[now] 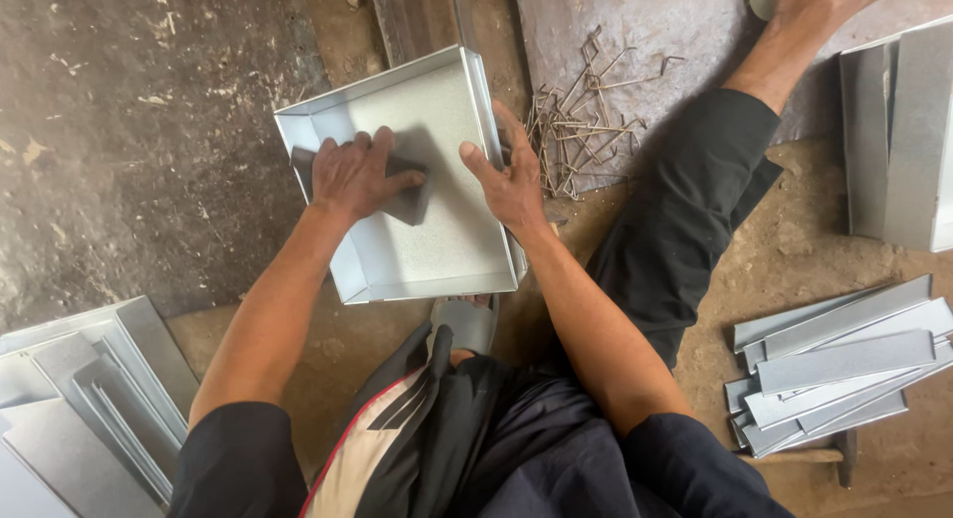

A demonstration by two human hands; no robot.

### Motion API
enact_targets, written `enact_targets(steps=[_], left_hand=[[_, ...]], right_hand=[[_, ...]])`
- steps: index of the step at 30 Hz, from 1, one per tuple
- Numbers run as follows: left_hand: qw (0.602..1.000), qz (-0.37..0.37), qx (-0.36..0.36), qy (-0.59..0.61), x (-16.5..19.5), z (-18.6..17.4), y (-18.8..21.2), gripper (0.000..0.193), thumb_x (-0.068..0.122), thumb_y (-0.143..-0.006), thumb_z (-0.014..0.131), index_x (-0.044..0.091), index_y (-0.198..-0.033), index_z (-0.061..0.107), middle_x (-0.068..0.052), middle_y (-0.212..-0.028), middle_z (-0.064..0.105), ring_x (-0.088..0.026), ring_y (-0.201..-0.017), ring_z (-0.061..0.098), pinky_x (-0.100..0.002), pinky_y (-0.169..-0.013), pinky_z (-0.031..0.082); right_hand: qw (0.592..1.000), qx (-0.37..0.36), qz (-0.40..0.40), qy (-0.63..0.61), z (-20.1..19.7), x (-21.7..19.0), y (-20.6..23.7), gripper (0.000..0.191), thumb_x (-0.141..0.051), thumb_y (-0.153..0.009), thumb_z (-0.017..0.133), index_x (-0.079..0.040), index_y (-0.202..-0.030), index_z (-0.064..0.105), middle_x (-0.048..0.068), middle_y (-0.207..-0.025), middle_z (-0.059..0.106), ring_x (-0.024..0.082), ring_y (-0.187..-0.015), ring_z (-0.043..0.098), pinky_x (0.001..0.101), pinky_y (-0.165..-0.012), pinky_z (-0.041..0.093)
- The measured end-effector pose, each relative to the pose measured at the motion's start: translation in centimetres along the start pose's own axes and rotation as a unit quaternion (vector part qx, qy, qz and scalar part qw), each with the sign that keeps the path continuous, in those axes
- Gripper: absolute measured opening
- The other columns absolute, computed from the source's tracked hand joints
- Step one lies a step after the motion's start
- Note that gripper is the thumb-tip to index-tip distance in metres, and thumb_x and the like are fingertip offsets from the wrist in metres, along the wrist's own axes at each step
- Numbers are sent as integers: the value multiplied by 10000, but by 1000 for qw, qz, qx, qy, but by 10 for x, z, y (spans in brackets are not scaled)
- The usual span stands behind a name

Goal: The person sits on the workshop floor assembling sheet metal boxes. They hold a metal box, position nails along its edge, hammer the nails in with a mallet, bend and press the metal flaps by hand, and set finished boxes onto a stack of completed boxes beside them.

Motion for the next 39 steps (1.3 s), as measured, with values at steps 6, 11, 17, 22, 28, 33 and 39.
enact_targets(steps=[6, 11, 17, 22, 28, 33, 39], left_hand=[[978, -83, -18, 189, 29, -7, 10, 784, 691, -873, 657, 148, -1388, 423, -188, -902, 759, -423, -956, 723, -570, -856, 505], [992, 17, 26, 125, 57, -16, 25, 1176, 597, -605, 891, 198, -1530, 284, -191, -935, 721, -389, -863, 722, -488, -762, 511], [994, 79, 70, 33, 54, -30, 11, 1168, 540, -687, 894, 240, -1624, 266, -193, -913, 704, -334, -717, 665, -443, -691, 487], [975, 135, 176, 36, 48, -41, -17, 874, 499, -761, 880, 274, -1512, 493, -192, -928, 697, -323, -794, 649, -447, -760, 459], [973, 144, 147, 102, 47, -43, -44, 590, 511, -855, 690, 251, -1385, 680, -134, -994, 713, -277, -962, 637, -456, -881, 407], [975, 58, 80, 197, 55, -46, -51, 763, 827, -862, 506, 205, -1224, 757, -150, -1004, 737, -312, -1079, 597, -594, -989, 260], [967, 43, 137, 210, 77, -48, -46, 847, 834, -791, 571, 126, -1211, 769, -224, -1004, 710, -327, -1042, 615, -532, -934, 288]], right_hand=[[999, 11, -9, -36, 1, -2, -2, 694, -382, -1026, 661, 7, -1545, 414, 177, -1443, 587, 247, -1318, 592, 362, -1091, 516], [999, -6, 13, -33, 1, -4, -11, 660, -333, -1017, 651, -3, -1545, 431, 165, -1410, 615, 228, -1277, 600, 359, -1086, 502], [998, -19, 27, -56, 2, -6, -24, 636, -304, -1004, 661, -67, -1548, 431, 157, -1442, 598, 213, -1296, 590, 356, -1086, 517], [999, -21, -19, 42, 1, -11, -21, 634, -282, -1041, 664, -65, -1590, 434, 199, -1556, 537, 246, -1413, 515, 402, -1155, 442], [998, -49, 29, 30, 5, -11, -25, 723, -389, -973, 632, -65, -1568, 379, 195, -1584, 447, 285, -1332, 597, 423, -1069, 559], [986, -83, -18, 147, -28, 3, -12, 656, -401, -1068, 606, -54, -1596, 427, 241, -1606, 470, 376, -1458, 469, 496, -1181, 422], [890, -85, 33, 447, -103, 48, 118, 377, -322, -908, 749, 26, -1046, 709, 342, -1427, 516, 427, -1166, 606, 473, -1002, 518]])
Point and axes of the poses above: each hand's wrist, its own y-axis away from the middle knuckle, its own z-axis out of the palm, x = y × z, the point moved 4 cm from there along -y, towards the middle knuckle
